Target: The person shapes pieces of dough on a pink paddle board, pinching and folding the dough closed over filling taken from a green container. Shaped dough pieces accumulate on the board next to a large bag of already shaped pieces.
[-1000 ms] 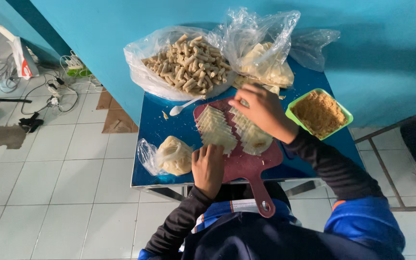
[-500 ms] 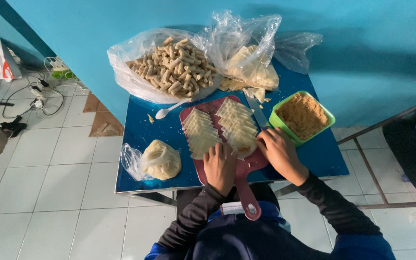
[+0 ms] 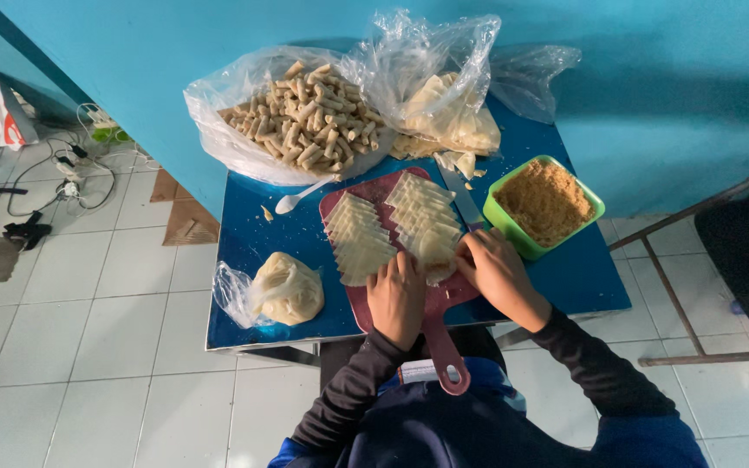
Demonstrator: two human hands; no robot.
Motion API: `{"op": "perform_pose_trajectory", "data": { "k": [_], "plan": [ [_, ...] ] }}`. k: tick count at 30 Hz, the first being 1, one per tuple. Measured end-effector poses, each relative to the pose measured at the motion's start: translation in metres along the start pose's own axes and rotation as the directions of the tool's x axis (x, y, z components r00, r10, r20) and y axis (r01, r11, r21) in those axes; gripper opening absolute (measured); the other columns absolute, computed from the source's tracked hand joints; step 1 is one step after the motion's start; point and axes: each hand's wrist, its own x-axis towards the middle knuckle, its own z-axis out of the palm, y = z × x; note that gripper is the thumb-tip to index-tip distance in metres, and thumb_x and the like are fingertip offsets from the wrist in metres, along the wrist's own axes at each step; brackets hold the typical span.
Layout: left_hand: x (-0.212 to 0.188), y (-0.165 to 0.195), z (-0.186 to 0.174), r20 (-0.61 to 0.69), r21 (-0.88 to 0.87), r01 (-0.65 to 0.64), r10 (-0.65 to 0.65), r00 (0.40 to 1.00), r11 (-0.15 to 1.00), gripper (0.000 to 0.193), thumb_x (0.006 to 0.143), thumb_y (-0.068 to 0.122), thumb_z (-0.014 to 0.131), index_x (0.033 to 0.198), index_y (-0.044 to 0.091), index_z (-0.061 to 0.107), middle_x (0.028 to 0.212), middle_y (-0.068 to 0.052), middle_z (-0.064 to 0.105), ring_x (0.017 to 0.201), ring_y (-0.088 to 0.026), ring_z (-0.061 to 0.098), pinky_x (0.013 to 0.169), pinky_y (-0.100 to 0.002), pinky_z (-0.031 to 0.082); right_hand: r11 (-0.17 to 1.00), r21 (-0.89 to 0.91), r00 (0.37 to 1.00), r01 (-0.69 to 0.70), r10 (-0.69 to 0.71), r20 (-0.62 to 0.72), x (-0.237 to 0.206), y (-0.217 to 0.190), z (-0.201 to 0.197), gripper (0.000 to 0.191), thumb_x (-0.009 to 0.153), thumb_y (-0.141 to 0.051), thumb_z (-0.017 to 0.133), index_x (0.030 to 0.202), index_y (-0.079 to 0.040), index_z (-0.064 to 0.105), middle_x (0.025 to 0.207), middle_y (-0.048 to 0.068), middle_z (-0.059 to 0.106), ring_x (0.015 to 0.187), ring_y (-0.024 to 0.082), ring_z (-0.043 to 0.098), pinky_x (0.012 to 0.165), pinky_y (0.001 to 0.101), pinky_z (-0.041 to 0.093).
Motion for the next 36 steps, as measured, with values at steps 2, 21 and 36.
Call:
{"op": "perform_pose_trajectory", "data": {
  "k": [2,21,36],
  "plan": [
    [-0.001,0.000,0.000,-0.015,-0.063,0.012,-0.013,1.000,0.998,0.023,0.087,0.024,0.070,0.104,0.011,0.062,0.089,-0.004,0.066,0.086,-0.026,0.065,0.076,-0.043,0.047,1.000,0.005,1.000,0.009,-0.009,-0.007,0.000,0.001,0.001,0.020,0.081,-0.008,0.077,0.088,-0.004,0.059,0.089,0.011,0.064,0.091,0.036,0.060,0.078,0.0468,0.047],
    [0.006,0.011,-0.019,-0.025,0.031,-0.090,0.091,0.996,0.995,0.017,0.090,0.026,0.070,0.092,0.011,0.059,0.090,-0.006,0.059,0.087,-0.027,0.058,0.073,-0.043,0.044,0.956,0.277,0.995,-0.099,0.088,0.052,0.003,-0.012,-0.011,0.017,0.087,-0.004,0.073,0.093,-0.002,0.057,0.080,0.012,0.064,0.077,0.030,0.065,0.067,0.0398,0.049],
    [0.004,0.014,-0.022,-0.020,-0.301,-0.129,0.129,0.991,0.945,0.028,0.092,0.021,0.068,0.116,0.007,0.062,0.094,-0.008,0.067,0.088,-0.029,0.065,0.077,-0.041,0.050,0.904,0.389,0.984,-0.175,0.148,0.099,-0.004,-0.010,-0.008,0.018,0.093,-0.008,0.071,0.108,-0.004,0.062,0.091,0.012,0.069,0.084,0.024,0.074,0.071,0.0338,0.056]
  ]
}}
